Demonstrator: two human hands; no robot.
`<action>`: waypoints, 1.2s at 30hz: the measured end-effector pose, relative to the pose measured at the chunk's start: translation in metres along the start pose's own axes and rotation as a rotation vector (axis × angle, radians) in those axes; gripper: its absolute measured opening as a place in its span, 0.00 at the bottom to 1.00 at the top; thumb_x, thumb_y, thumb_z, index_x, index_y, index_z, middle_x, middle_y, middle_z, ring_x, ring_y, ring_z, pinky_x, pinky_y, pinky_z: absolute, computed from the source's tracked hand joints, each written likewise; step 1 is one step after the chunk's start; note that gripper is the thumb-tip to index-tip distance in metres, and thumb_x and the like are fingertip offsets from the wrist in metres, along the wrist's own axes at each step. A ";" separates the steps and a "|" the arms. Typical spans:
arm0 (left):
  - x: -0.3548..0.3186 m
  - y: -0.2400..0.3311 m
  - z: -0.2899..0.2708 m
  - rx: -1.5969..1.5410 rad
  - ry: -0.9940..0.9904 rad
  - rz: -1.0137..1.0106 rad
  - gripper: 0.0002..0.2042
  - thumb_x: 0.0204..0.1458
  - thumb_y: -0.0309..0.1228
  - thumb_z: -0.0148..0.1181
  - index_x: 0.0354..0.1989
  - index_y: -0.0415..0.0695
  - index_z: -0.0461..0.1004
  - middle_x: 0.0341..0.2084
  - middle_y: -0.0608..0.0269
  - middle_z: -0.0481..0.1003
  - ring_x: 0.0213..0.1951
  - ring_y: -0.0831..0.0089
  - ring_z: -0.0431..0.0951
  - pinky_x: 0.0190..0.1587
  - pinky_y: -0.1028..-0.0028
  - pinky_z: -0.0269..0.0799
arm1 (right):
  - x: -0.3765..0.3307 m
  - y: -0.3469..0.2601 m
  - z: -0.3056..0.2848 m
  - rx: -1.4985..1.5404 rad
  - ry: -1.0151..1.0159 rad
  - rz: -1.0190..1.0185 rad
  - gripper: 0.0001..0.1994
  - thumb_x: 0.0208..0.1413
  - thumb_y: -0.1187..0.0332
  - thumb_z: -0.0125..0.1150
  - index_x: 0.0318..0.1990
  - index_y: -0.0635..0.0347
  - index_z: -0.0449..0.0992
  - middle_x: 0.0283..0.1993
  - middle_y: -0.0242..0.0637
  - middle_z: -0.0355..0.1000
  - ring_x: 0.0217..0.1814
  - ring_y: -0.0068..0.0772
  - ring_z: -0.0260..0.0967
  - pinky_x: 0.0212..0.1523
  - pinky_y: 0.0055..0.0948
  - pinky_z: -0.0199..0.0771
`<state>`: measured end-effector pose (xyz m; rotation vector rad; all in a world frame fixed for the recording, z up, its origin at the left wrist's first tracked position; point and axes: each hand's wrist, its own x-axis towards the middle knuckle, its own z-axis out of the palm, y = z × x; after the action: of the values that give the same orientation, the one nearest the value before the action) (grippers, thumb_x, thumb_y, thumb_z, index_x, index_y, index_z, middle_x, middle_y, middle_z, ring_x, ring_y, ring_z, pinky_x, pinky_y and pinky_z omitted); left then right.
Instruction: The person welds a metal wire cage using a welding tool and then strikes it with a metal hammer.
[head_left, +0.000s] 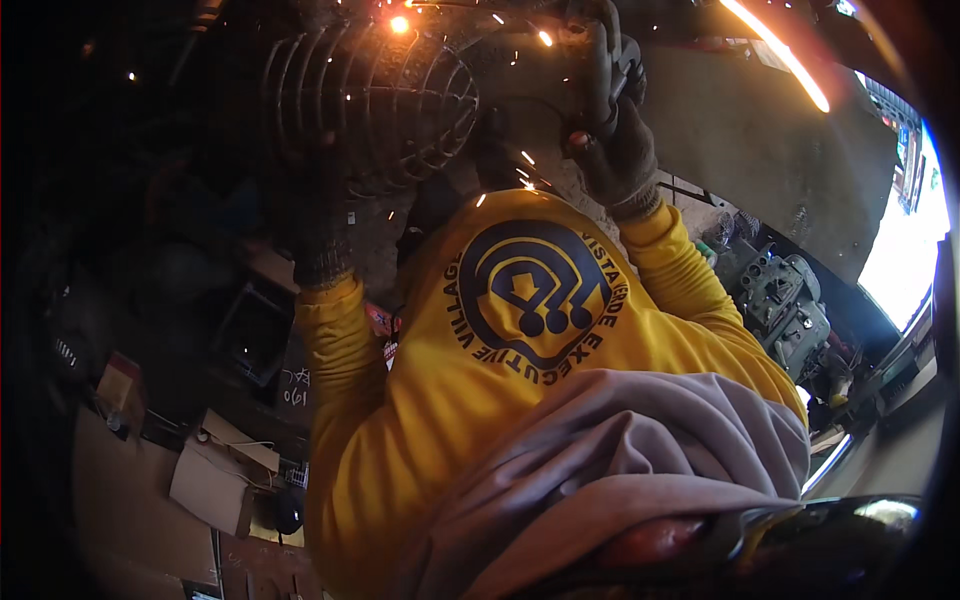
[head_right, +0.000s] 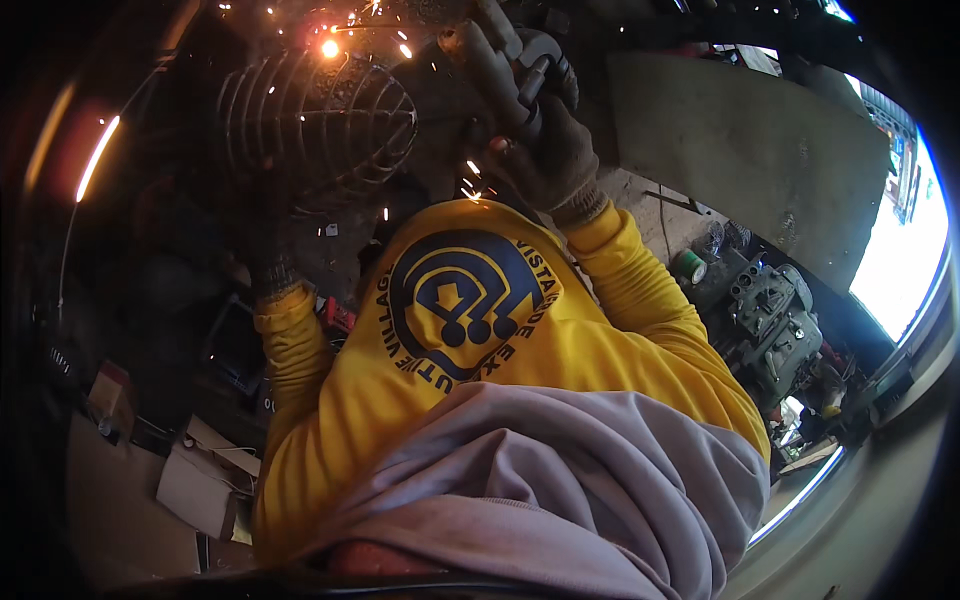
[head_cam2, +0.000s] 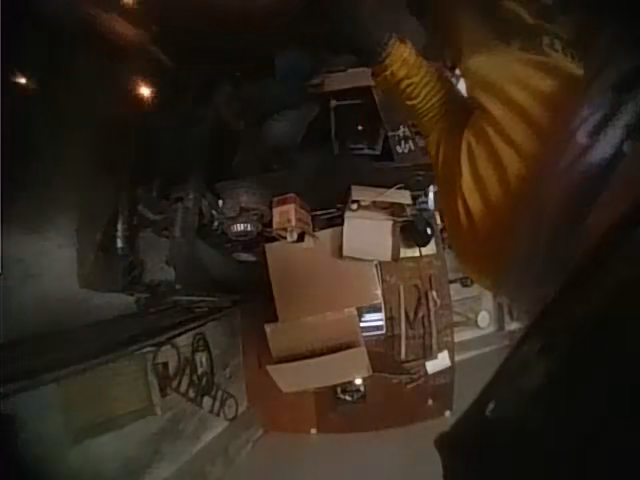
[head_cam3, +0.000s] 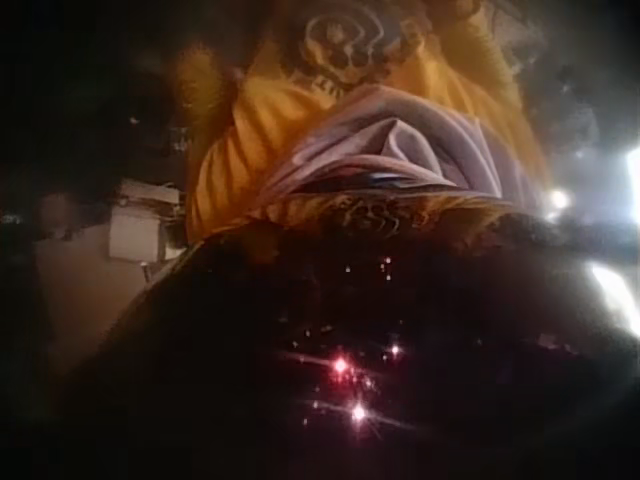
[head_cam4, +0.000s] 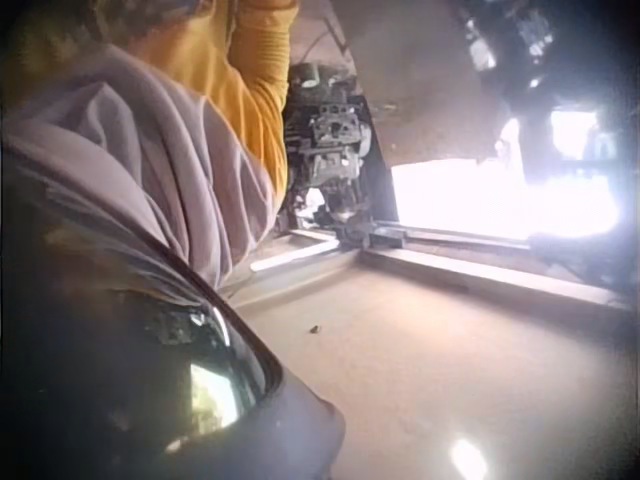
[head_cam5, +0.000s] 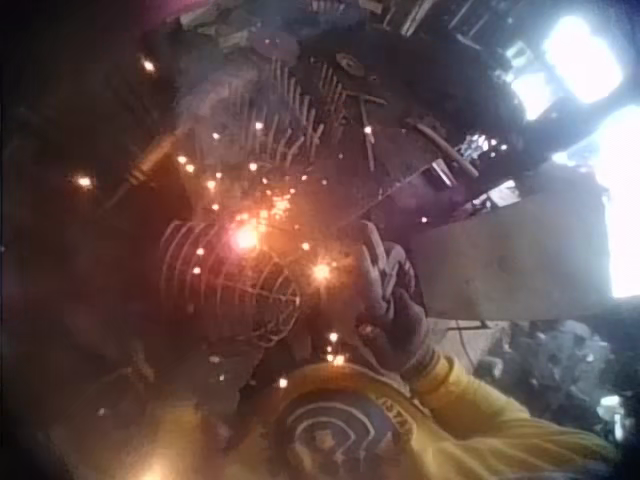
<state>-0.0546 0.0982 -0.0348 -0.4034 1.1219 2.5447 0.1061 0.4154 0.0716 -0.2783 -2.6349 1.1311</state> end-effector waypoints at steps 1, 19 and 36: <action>0.002 0.001 -0.002 -0.486 0.052 -0.231 0.21 0.65 0.44 0.49 0.56 0.40 0.71 0.43 0.51 0.77 0.44 0.54 0.79 0.53 0.56 0.74 | -0.001 0.001 0.000 0.049 -0.009 0.043 0.23 0.61 0.54 0.58 0.50 0.69 0.70 0.29 0.32 0.75 0.30 0.25 0.72 0.34 0.25 0.72; 0.000 0.020 0.031 -0.723 -0.529 -0.308 0.27 0.65 0.45 0.44 0.72 0.52 0.55 0.69 0.56 0.60 0.61 0.46 0.69 0.61 0.44 0.67 | -0.009 -0.002 -0.005 0.115 -0.017 0.196 0.30 0.52 0.45 0.68 0.48 0.65 0.72 0.33 0.50 0.77 0.38 0.55 0.79 0.38 0.37 0.75; -0.002 0.021 0.023 -0.649 -0.546 -0.253 0.24 0.65 0.41 0.42 0.69 0.49 0.59 0.66 0.56 0.63 0.63 0.49 0.67 0.59 0.41 0.67 | -0.007 -0.001 -0.008 0.078 -0.083 0.135 0.21 0.57 0.56 0.65 0.45 0.67 0.71 0.33 0.38 0.76 0.34 0.29 0.75 0.39 0.27 0.73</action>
<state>-0.0642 0.1018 -0.0048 0.0213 0.0380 2.4937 0.1151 0.4177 0.0766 -0.4076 -2.6698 1.3121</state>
